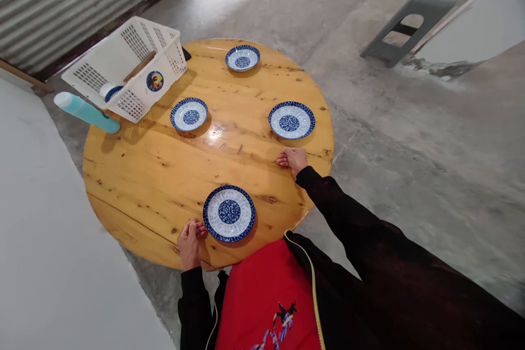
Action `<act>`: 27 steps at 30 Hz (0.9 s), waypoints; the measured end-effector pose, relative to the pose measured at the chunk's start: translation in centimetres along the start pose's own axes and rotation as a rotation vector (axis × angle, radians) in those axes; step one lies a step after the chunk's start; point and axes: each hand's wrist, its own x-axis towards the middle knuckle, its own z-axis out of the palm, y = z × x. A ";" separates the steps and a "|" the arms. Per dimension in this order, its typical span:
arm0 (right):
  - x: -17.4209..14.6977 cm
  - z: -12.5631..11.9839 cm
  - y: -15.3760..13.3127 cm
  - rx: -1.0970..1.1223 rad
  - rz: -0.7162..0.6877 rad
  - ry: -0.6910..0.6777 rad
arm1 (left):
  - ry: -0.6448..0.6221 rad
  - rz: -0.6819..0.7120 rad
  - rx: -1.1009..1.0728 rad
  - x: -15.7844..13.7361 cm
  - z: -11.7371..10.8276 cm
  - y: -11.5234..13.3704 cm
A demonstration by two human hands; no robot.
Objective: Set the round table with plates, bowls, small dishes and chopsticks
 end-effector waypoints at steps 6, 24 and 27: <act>-1.5 3.7 -1.4 -0.053 -0.054 -0.185 | -0.003 0.021 0.017 0.6 0.3 1.1; -0.6 14.3 -4.0 -0.490 -0.187 -0.586 | 0.130 0.093 0.109 4.0 2.7 6.0; 0.8 13.9 -3.6 -0.504 -0.236 -0.615 | 0.115 0.082 0.107 4.7 3.2 5.6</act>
